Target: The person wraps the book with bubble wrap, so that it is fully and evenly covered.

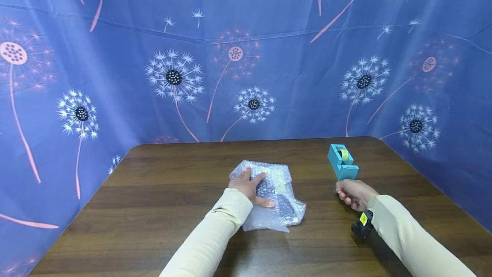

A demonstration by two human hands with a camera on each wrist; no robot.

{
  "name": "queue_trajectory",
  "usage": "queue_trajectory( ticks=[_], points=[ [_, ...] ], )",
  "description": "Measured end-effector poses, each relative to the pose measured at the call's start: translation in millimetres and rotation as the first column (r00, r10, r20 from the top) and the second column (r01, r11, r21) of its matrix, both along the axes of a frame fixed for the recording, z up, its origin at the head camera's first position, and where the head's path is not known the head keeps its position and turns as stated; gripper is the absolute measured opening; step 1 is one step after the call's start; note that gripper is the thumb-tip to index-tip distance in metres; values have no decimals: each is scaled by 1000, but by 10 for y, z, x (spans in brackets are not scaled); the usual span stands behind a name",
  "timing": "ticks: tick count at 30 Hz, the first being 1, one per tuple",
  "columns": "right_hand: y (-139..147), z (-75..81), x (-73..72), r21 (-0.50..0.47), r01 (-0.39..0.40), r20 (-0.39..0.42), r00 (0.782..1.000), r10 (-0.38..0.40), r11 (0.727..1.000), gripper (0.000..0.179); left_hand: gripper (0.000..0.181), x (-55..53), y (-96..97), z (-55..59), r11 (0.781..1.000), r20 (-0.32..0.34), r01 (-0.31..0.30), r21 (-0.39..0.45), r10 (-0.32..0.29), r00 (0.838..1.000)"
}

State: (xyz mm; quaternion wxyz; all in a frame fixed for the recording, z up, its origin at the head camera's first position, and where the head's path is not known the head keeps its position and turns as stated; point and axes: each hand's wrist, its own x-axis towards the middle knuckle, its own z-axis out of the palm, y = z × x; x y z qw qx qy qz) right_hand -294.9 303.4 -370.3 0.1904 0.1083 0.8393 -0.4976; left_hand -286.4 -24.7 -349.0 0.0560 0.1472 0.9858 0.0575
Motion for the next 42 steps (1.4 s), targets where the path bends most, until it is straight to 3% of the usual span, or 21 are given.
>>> queue_trajectory(
  ticks=[5,11,17,29,36,42],
  points=[
    [-139,181,48,37,10,-104,995,-6,999,28,92,10,20,34,1000,-6,10,7,-10,1000],
    [-447,501,39,85,-82,-146,985,93,993,22,94,-24,5,-16,1000,-18,8,-17,-8,1000],
    [-841,659,42,83,-140,-166,974,152,987,19,93,-30,1,-5,1000,0,1,-21,-1,1000],
    [-1411,726,-66,60,-196,-171,964,203,979,19,97,10,-8,32,1000,-16,20,16,-20,1000],
    [-1605,671,-182,42,-183,-160,969,188,982,19,103,-12,8,29,1000,-12,8,15,-8,1000],
    [-1713,653,-292,6,-145,-143,979,144,989,21,118,12,20,45,1000,-24,-16,13,17,1000]
  ],
)
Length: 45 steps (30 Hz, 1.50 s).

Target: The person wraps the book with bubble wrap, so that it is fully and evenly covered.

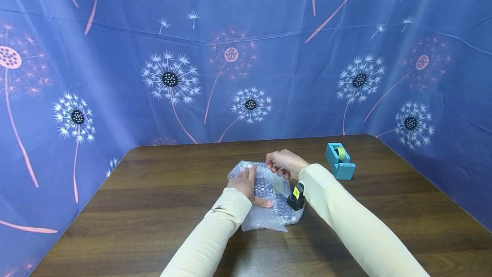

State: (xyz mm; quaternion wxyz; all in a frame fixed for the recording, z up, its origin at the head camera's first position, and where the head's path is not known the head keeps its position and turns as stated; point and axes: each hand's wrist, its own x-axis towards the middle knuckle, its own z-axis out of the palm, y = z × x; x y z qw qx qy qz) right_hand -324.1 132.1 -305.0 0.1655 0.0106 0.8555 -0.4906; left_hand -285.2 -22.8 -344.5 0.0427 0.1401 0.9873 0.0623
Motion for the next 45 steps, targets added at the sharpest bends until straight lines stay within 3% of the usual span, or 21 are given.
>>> queue_trajectory(
  ticks=[5,10,21,26,34,40,45],
  points=[
    [-68,-36,-54,-3,14,26,1000,-14,1000,23,127,-3,-3,-4,1000,4,-16,20,16,1000],
    [-89,-126,-47,72,-1,65,998,-4,997,25,128,-11,-1,-5,1000,-1,-9,30,9,1000],
    [-43,-200,43,136,-66,102,993,53,989,25,100,-95,-22,-116,999,40,21,30,-22,999],
    [-29,-207,65,164,-82,107,992,65,983,23,98,-113,-10,-125,1000,53,13,25,-15,998],
    [35,-210,64,193,-111,114,989,90,975,24,96,-94,21,-51,999,88,-1,-40,5,996],
    [80,-246,18,260,-162,178,977,118,952,28,93,-20,34,64,998,82,-5,-61,10,997],
    [112,-243,-5,301,-215,206,966,156,929,28,93,-6,36,78,998,79,-8,-63,13,997]
  ],
)
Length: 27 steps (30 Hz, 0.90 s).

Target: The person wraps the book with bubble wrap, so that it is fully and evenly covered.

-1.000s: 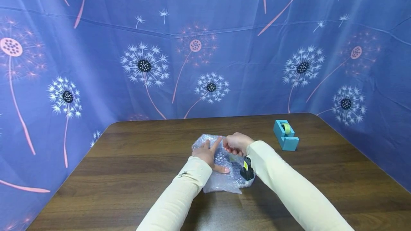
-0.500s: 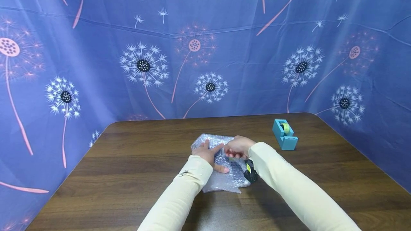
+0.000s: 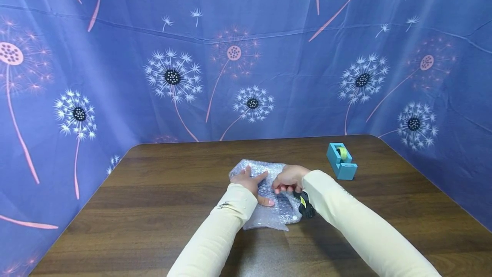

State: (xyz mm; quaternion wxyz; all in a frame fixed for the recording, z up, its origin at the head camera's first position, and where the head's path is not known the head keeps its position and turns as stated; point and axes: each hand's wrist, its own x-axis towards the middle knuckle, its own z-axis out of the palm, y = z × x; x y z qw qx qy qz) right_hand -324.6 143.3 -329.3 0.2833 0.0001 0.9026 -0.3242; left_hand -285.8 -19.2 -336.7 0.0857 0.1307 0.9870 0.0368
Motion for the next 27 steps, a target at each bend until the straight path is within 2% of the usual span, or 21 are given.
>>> queue_trajectory(
  ticks=[4,9,11,13,16,18,19,22,27],
  points=[
    [57,86,-31,1,9,-39,999,-9,1000,27,95,-19,10,-22,1000,13,-3,-27,4,1000],
    [140,135,-88,18,-8,-185,983,11,1000,34,95,-49,19,-54,998,23,-14,-54,15,1000],
    [161,89,-109,38,-60,-284,956,69,997,40,95,-56,19,-57,998,25,-16,-59,18,1000],
    [170,17,-124,56,-117,-389,912,130,992,45,95,-49,20,-50,998,29,-16,-65,18,999],
    [162,-97,-143,117,-163,-497,845,200,980,49,94,-35,24,-44,998,29,-14,-67,16,999],
    [148,-158,-164,174,-156,-525,821,226,972,47,94,-26,26,-41,998,30,-13,-68,15,999],
    [140,-183,-176,207,-147,-527,816,237,967,46,94,-24,26,-42,998,28,-13,-66,15,999],
    [123,-243,-205,307,-124,-525,805,277,943,42,94,-22,27,-39,998,25,-11,-66,13,1000],
    [124,-280,-202,361,-145,-513,794,326,921,38,96,-22,25,-27,997,19,-9,-77,11,1000]
  ],
)
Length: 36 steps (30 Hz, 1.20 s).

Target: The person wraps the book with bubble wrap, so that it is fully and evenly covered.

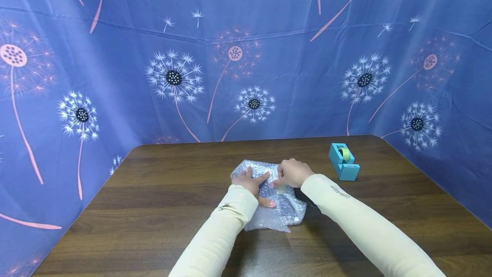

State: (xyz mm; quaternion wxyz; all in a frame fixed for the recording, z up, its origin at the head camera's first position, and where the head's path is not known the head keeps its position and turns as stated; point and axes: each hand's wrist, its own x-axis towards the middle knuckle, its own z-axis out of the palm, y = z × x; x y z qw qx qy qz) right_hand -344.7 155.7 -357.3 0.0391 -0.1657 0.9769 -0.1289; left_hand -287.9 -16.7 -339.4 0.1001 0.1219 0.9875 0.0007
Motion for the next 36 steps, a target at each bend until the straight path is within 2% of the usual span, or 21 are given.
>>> queue_trajectory(
  ticks=[7,12,15,17,22,27,32,36],
  points=[
    [55,26,78,-5,-68,58,996,68,998,37,95,3,-1,1,1000,-3,2,3,-2,1000],
    [72,55,57,-68,-102,90,990,108,992,37,95,-5,-17,-7,1000,-1,3,15,-2,1000],
    [67,45,10,-119,-72,108,990,85,990,40,95,-15,-19,-20,1000,4,-2,16,2,1000],
    [57,19,-24,-130,-29,103,994,43,991,43,94,-16,-18,-21,1000,7,-2,20,2,1000],
    [26,-67,-55,-73,12,26,1000,-10,997,47,94,-9,-10,-19,1000,12,1,29,-2,1000],
    [51,-104,4,-50,-57,-25,998,56,997,41,95,7,-4,-2,1000,15,1,20,-1,1000],
    [91,-70,108,-41,-126,-16,992,125,991,36,95,-3,1,2,1000,24,-3,3,3,1000],
    [120,-37,130,-52,-156,17,987,157,986,36,95,-5,13,0,1000,22,-4,-5,4,1000]
  ],
)
